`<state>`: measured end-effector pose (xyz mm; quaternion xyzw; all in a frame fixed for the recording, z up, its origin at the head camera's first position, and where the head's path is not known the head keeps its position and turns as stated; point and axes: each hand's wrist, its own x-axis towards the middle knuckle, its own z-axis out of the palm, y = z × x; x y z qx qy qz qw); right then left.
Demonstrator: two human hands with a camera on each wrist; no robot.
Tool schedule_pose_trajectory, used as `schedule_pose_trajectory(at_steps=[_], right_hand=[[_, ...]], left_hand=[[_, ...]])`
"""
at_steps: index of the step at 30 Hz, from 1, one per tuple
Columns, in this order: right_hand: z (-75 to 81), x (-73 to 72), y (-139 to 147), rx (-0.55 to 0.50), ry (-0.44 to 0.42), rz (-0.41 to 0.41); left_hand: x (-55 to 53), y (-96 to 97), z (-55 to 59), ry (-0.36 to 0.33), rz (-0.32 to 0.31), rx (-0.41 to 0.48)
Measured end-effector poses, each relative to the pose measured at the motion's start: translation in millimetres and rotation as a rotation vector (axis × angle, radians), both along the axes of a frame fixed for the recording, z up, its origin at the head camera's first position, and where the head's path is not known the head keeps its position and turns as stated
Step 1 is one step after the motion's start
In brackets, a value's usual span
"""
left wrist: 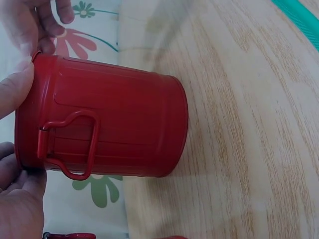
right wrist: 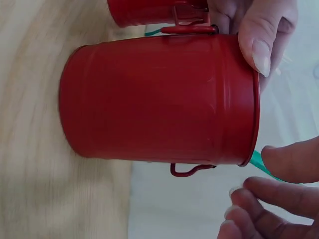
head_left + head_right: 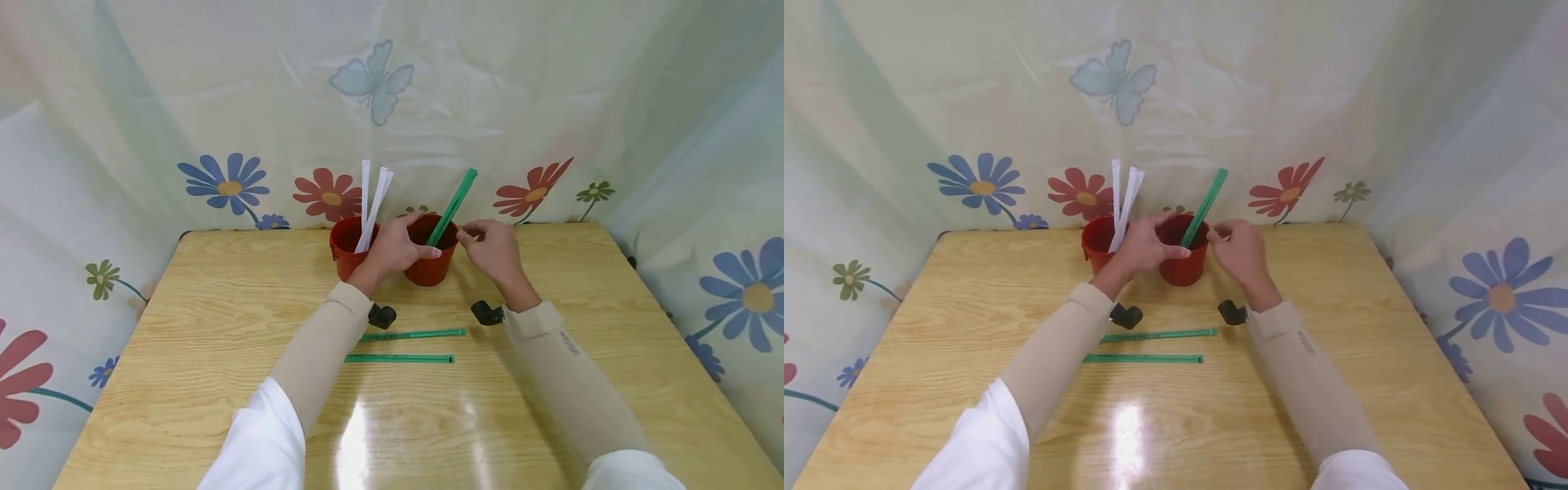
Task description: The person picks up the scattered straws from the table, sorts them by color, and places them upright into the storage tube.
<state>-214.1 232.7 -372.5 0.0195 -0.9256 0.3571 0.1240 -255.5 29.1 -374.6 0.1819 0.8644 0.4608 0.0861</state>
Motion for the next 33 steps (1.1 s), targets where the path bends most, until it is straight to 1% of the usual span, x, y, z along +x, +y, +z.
schedule_pose_trajectory(at_steps=[3,5,7,9,11,14,18,20,22,24,27,29,33], right_hand=[[-0.9,7.4,1,0.026,0.050,0.017],[-3.0,13.8,-1,0.022,0.090,0.048],[-4.8,21.9,-3,0.026,0.109,0.099],[-7.0,30.9,-6,0.036,0.097,0.177],[-10.4,40.2,-9,0.072,0.063,0.268],[-18.5,52.2,-13,0.164,-0.007,0.418],[-33.4,62.0,-18,0.324,-0.117,0.600],[-41.3,64.8,-20,0.390,-0.151,0.668],[-48.0,66.7,-22,0.443,-0.165,0.717],[-50.3,68.3,-24,0.500,-0.173,0.742],[-48.6,69.4,-29,0.595,-0.196,0.766],[-46.8,70.4,-30,0.638,-0.216,0.785],[-42.5,73.2,-26,0.670,-0.195,0.825]], left_hand=[[-1.2,0.0,0.4,-0.002,-0.001,-0.001],[-1.4,-0.7,-0.1,-0.004,-0.003,0.010],[-1.5,-1.3,0.1,-0.008,-0.004,0.017],[-1.9,-1.5,0.5,-0.007,-0.006,0.014],[-2.3,-1.4,0.4,-0.008,-0.014,0.011],[-2.4,-1.1,-0.2,-0.011,-0.021,0.015],[-0.9,-0.9,-0.9,-0.008,-0.012,0.019],[-0.6,-0.7,-0.6,-0.005,-0.010,0.005],[-0.7,-0.5,0.0,-0.010,-0.014,-0.006],[-1.2,-0.3,0.4,-0.012,-0.016,-0.009],[-2.3,-0.4,1.1,-0.008,-0.013,-0.016],[-2.8,-0.8,1.2,-0.003,-0.012,-0.015],[-2.5,-1.7,0.5,-0.005,-0.016,-0.003]])
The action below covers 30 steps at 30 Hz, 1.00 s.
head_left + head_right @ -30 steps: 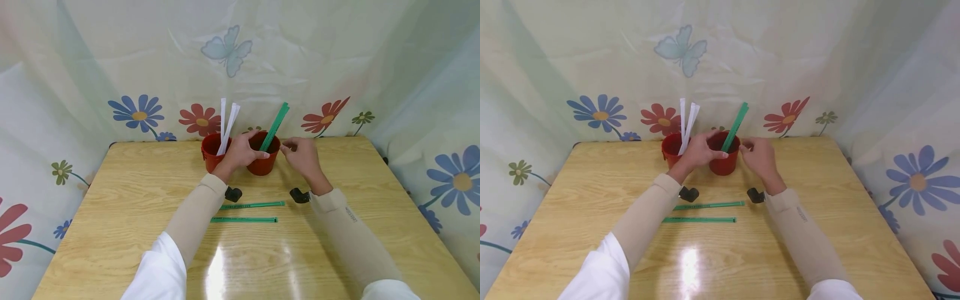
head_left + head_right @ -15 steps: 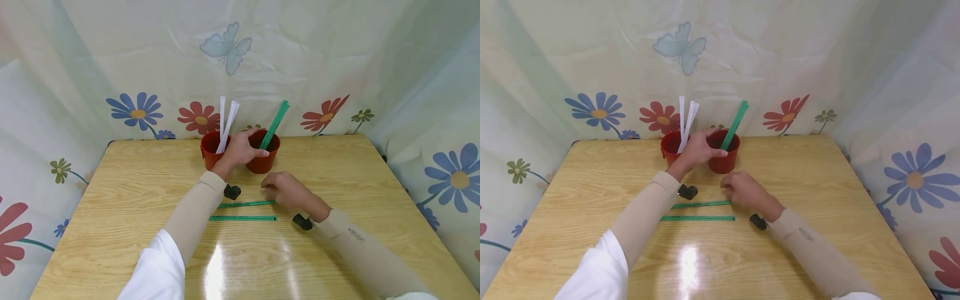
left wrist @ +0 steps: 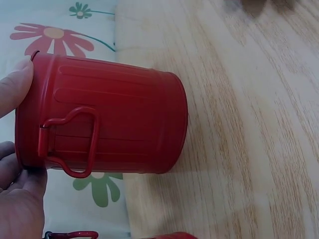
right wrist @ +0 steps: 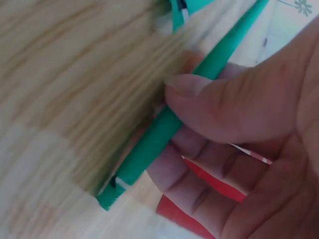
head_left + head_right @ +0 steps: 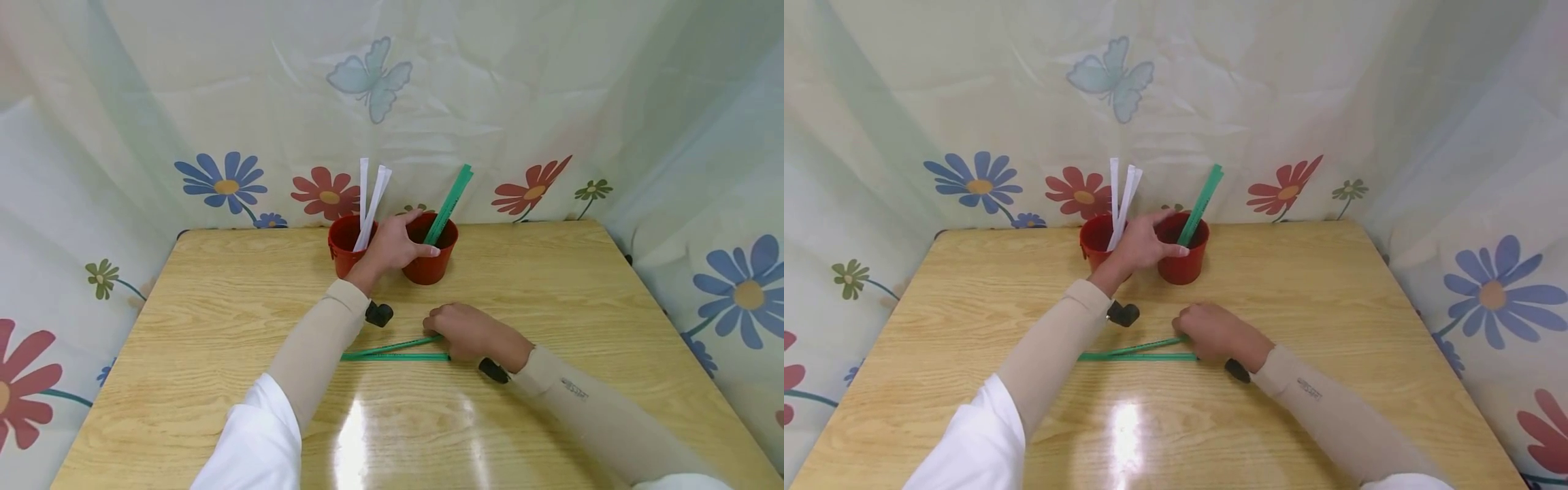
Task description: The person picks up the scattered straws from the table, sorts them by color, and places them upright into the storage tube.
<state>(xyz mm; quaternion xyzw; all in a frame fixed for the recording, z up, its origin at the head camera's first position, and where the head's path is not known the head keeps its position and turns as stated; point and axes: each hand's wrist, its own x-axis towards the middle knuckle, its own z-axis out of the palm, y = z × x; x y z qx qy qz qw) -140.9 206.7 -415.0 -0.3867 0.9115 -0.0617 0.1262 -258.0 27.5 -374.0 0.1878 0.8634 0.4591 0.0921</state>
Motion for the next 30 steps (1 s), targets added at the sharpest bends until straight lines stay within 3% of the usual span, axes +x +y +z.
schedule_pose_trajectory(at_steps=[5,11,13,19,24,30], right_hand=[[9.0,3.1,16,-0.017,0.028,0.009],[28.0,2.0,46,-0.081,0.077,-0.063],[35.3,0.3,56,-0.166,0.087,-0.101],[61.3,-9.0,65,-0.559,0.153,-0.246],[80.6,-19.3,55,-0.784,0.218,-0.424],[89.9,-41.3,38,-0.981,0.232,-0.606]], left_hand=[[-0.3,-0.8,0.4,-0.010,-0.002,0.003],[-1.0,0.6,2.4,-0.017,-0.014,-0.016],[-1.2,0.7,1.9,-0.022,-0.013,-0.022],[-1.0,-0.4,2.3,-0.022,0.004,-0.013],[-0.3,1.1,2.5,-0.020,-0.011,-0.009],[-1.6,0.6,1.3,0.001,0.000,-0.015]])
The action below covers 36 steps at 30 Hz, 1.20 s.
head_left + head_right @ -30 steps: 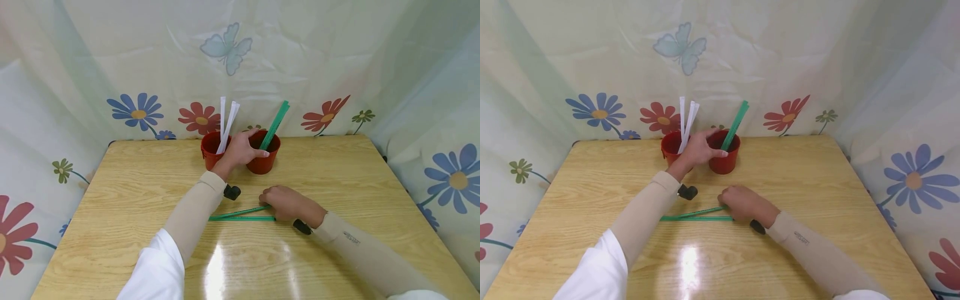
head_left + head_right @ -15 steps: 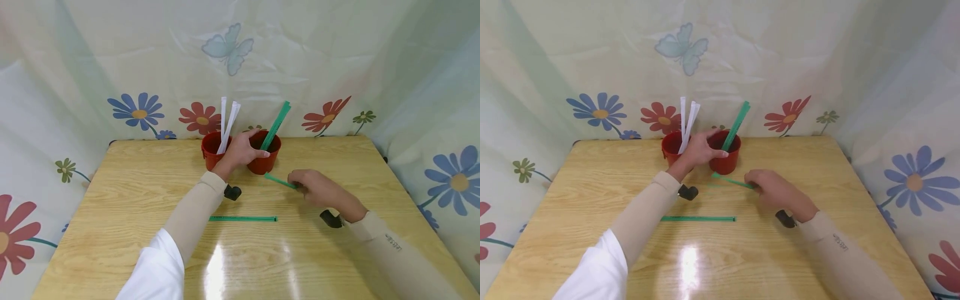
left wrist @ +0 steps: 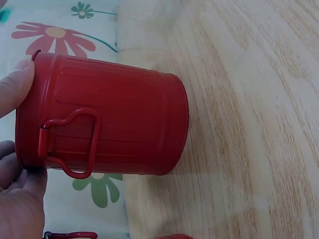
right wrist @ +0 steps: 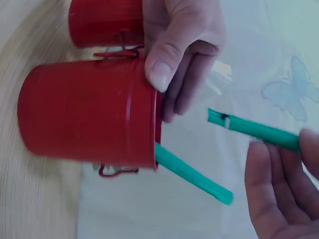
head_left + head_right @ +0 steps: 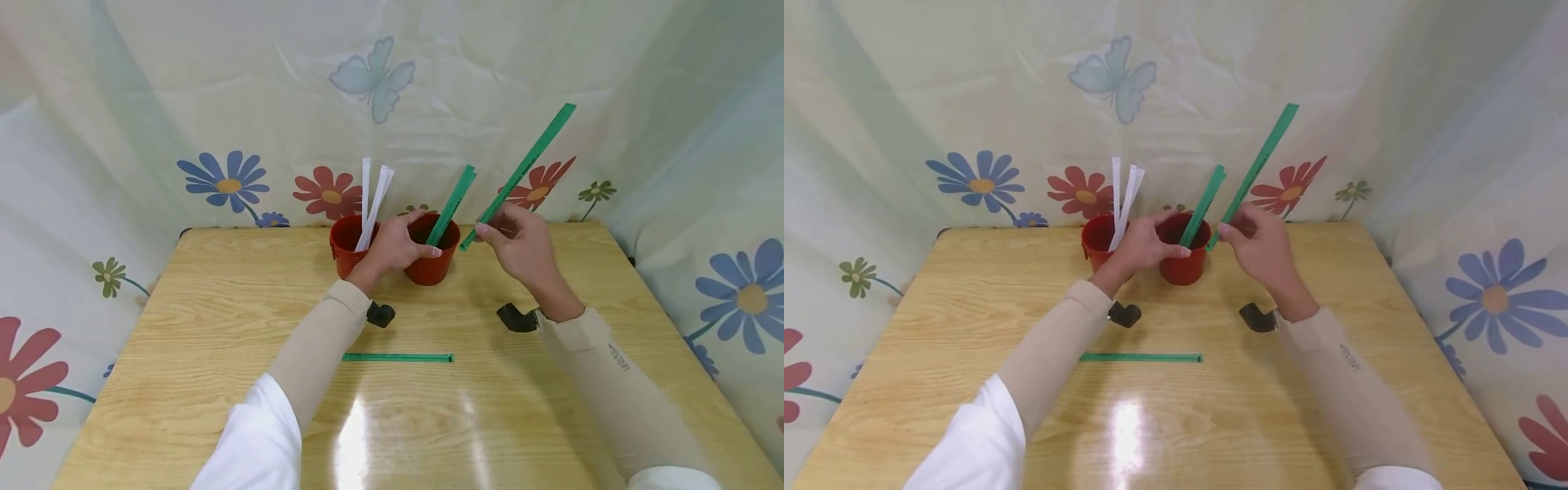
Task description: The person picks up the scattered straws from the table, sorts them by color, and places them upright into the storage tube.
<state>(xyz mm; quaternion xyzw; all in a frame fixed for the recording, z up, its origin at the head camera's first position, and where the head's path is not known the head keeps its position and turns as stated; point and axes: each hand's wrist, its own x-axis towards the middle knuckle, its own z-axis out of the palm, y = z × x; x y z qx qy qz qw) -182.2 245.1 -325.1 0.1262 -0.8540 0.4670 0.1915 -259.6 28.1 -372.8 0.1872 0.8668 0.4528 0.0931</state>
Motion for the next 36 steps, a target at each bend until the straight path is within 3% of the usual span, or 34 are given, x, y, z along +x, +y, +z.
schedule_pose_trajectory(at_steps=[4,7,16,22,25,28,34,36], right_hand=[[-1.7,-15.0,-9,-0.100,-0.013,-0.043],[-8.4,-25.1,-14,-0.089,-0.065,-0.082],[-27.0,-36.1,-22,0.093,-0.209,-0.154],[-26.9,-33.9,-14,0.296,-0.278,-0.220],[-29.2,-29.4,-13,0.372,-0.286,-0.216],[-35.2,-18.3,-18,0.436,-0.259,-0.117],[-61.7,28.9,-50,0.597,-0.332,0.318],[-71.9,43.7,-61,0.653,-0.359,0.428]], left_hand=[[0.3,0.9,0.3,-0.001,-0.001,0.004],[1.1,0.5,0.7,-0.006,0.004,0.004],[2.8,0.7,1.4,0.013,0.003,0.001],[2.8,0.7,-0.1,0.020,0.007,0.019],[2.3,-0.5,-1.7,0.008,0.005,0.033],[1.5,-0.4,-1.8,0.002,0.003,0.036],[2.5,-0.6,-0.4,0.000,-0.005,0.016],[3.1,-0.4,-0.1,0.003,-0.004,0.012]])
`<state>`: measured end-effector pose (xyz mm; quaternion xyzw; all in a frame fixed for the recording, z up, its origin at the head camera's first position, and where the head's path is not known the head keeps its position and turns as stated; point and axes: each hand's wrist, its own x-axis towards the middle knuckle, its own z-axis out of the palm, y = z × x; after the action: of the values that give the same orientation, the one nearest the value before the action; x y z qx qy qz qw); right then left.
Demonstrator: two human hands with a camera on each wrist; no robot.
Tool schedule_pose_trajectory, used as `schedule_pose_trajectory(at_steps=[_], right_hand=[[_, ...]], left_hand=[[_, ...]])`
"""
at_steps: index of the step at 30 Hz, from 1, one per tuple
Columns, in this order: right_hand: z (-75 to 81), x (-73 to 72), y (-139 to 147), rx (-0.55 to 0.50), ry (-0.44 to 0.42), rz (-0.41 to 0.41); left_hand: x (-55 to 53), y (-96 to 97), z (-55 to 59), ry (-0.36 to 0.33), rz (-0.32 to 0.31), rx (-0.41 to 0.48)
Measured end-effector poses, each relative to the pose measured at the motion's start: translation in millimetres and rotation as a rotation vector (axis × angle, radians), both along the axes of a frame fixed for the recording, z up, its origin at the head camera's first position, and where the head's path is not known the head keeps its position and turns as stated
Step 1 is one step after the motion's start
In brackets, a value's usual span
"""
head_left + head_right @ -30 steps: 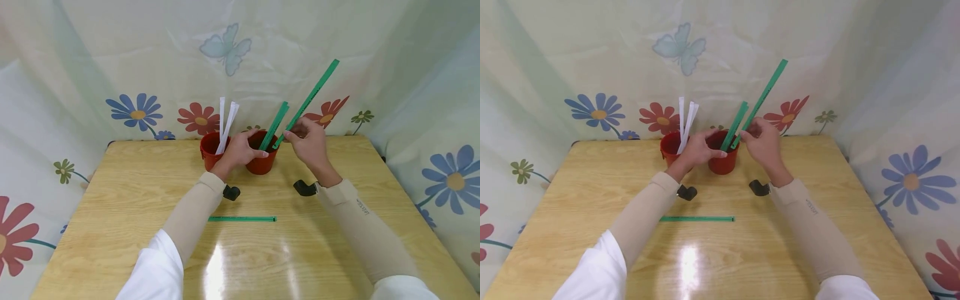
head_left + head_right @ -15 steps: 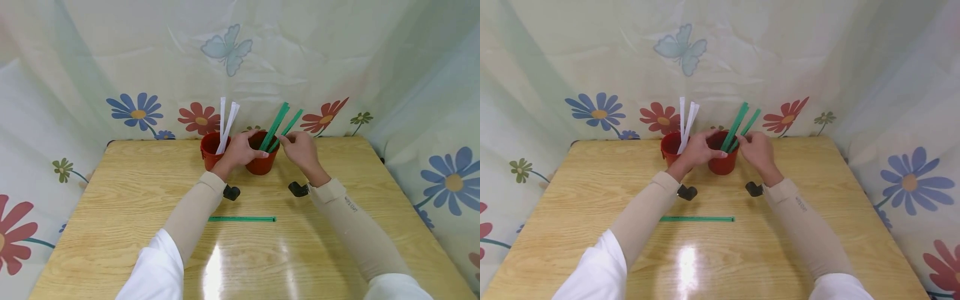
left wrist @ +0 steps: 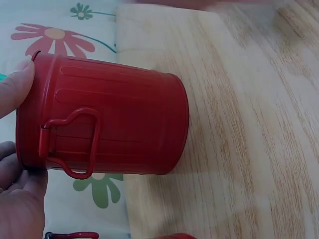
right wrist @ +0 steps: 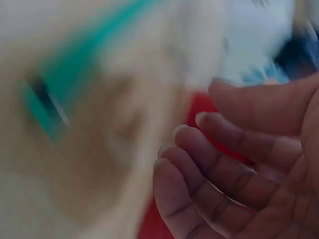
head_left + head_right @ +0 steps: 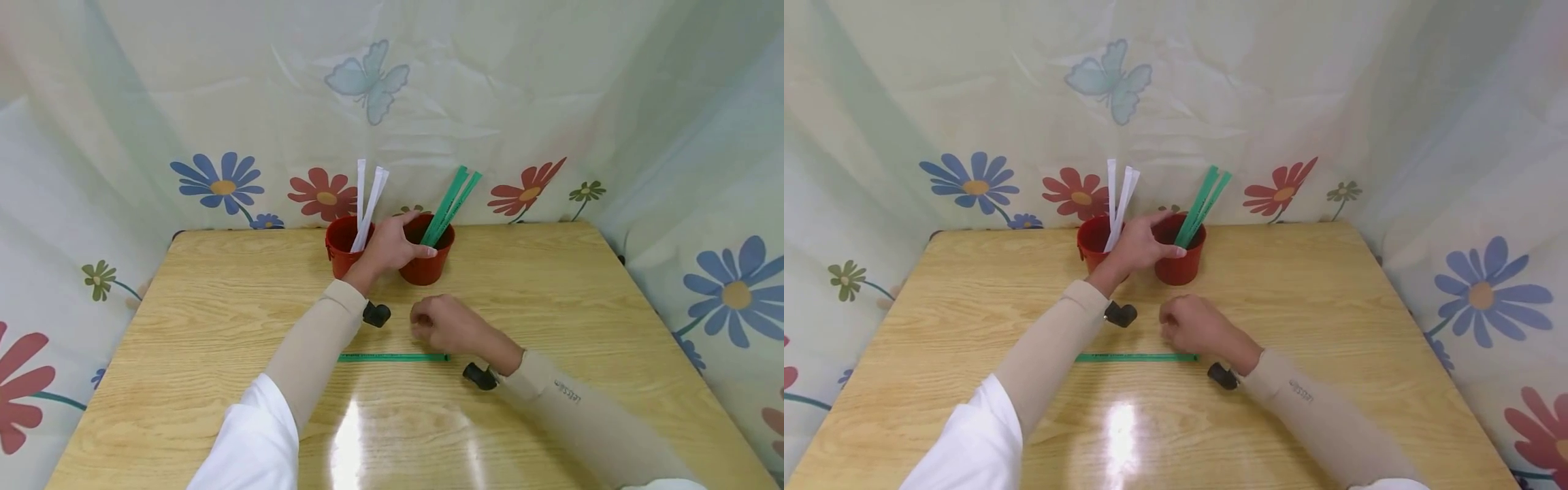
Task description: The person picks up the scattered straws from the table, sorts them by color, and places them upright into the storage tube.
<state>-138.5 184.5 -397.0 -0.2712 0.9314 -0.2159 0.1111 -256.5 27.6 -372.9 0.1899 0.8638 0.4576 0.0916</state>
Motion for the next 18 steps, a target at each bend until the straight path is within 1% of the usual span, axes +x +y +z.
schedule_pose_trajectory(at_steps=[3,6,8,10,14,16,18], right_hand=[[-14.4,15.1,-12,0.069,-0.012,0.111],[-22.8,23.5,-21,0.117,0.004,0.163],[-24.9,26.2,-24,0.161,0.018,0.189],[-24.9,28.1,-26,0.219,0.020,0.211],[-19.8,31.9,-24,0.326,-0.007,0.267],[-14.4,33.1,-19,0.331,-0.030,0.293],[-5.9,33.6,-10,0.307,-0.064,0.310]], left_hand=[[0.4,0.8,0.0,-0.009,0.006,-0.014],[1.2,1.0,-0.5,-0.024,0.006,-0.005],[1.5,1.3,-0.4,-0.026,0.008,0.008],[1.3,1.6,0.0,-0.021,0.005,0.016],[0.6,1.6,1.0,-0.008,0.000,-0.009],[0.4,1.2,0.8,-0.012,-0.001,-0.012],[0.6,0.5,0.2,-0.017,0.003,-0.001]])
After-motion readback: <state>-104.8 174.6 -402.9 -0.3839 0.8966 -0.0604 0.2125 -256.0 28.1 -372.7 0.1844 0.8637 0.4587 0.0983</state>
